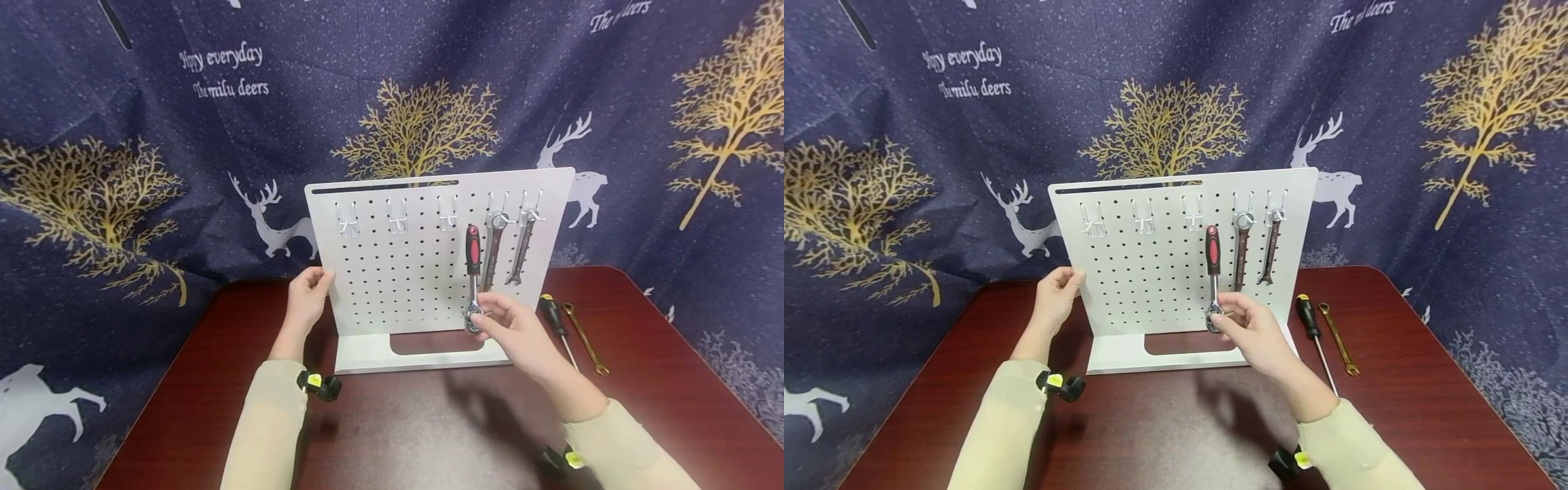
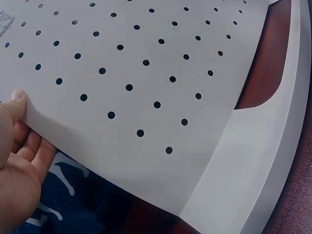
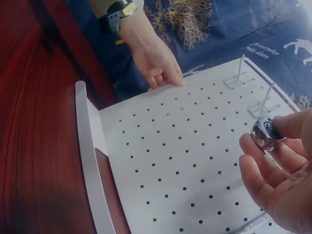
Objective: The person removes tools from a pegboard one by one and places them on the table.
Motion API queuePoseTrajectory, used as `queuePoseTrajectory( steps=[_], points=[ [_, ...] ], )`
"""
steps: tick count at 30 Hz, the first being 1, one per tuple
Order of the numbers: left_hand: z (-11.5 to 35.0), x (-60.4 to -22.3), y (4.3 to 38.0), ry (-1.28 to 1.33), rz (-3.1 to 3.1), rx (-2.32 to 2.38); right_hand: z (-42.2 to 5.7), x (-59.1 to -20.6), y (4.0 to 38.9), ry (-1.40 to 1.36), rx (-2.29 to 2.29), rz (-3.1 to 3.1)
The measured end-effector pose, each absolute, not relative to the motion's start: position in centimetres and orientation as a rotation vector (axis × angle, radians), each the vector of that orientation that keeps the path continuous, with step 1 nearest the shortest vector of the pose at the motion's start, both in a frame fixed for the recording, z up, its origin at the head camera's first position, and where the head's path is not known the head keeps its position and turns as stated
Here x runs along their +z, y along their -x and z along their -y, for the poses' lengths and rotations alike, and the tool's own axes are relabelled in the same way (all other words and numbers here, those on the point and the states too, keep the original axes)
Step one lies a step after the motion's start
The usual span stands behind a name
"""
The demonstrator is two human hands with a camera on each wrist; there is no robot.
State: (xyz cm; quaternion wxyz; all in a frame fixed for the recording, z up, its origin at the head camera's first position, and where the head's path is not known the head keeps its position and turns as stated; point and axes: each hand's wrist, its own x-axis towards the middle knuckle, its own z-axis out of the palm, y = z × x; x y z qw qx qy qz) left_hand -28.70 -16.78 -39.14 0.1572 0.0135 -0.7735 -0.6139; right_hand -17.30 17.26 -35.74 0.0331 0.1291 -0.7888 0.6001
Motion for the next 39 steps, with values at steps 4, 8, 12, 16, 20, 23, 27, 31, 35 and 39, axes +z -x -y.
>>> queuePoseTrajectory(
  steps=[4,8,12,16,20,23,27,31,35,39],
  points=[
    [16.8,-39.2,28.8,-0.044,2.227,-1.753,-17.9,-36.1,17.3,-0.417,1.815,2.41],
    [16.9,-39.3,28.7,-0.028,2.219,-1.747,-18.6,-36.4,17.2,-0.423,1.795,2.4],
    [16.8,-39.3,28.5,0.022,2.17,-1.74,-19.4,-36.8,16.9,-0.404,1.796,2.38],
    [16.7,-39.2,28.5,0.025,2.169,-1.74,-20.4,-37.2,16.8,-0.382,1.781,2.374],
    [16.7,-39.1,28.7,-0.03,2.22,-1.736,-21.5,-37.8,16.8,-0.349,1.774,2.376],
    [16.6,-39.1,28.8,-0.045,2.229,-1.746,-22.4,-38.2,16.6,-0.299,1.803,2.36],
    [16.6,-39.0,28.7,-0.042,2.23,-1.752,-23.4,-38.4,16.2,-0.219,1.886,2.325],
    [16.6,-38.9,28.6,-0.049,2.238,-1.745,-24.7,-38.8,15.7,-0.155,1.955,2.286],
    [16.7,-39.0,28.7,-0.059,2.234,-1.747,-26.0,-39.1,15.4,-0.142,2.024,2.233],
    [16.7,-39.0,28.7,-0.055,2.233,-1.748,-27.2,-39.5,15.1,-0.181,2.107,2.171]
  ],
)
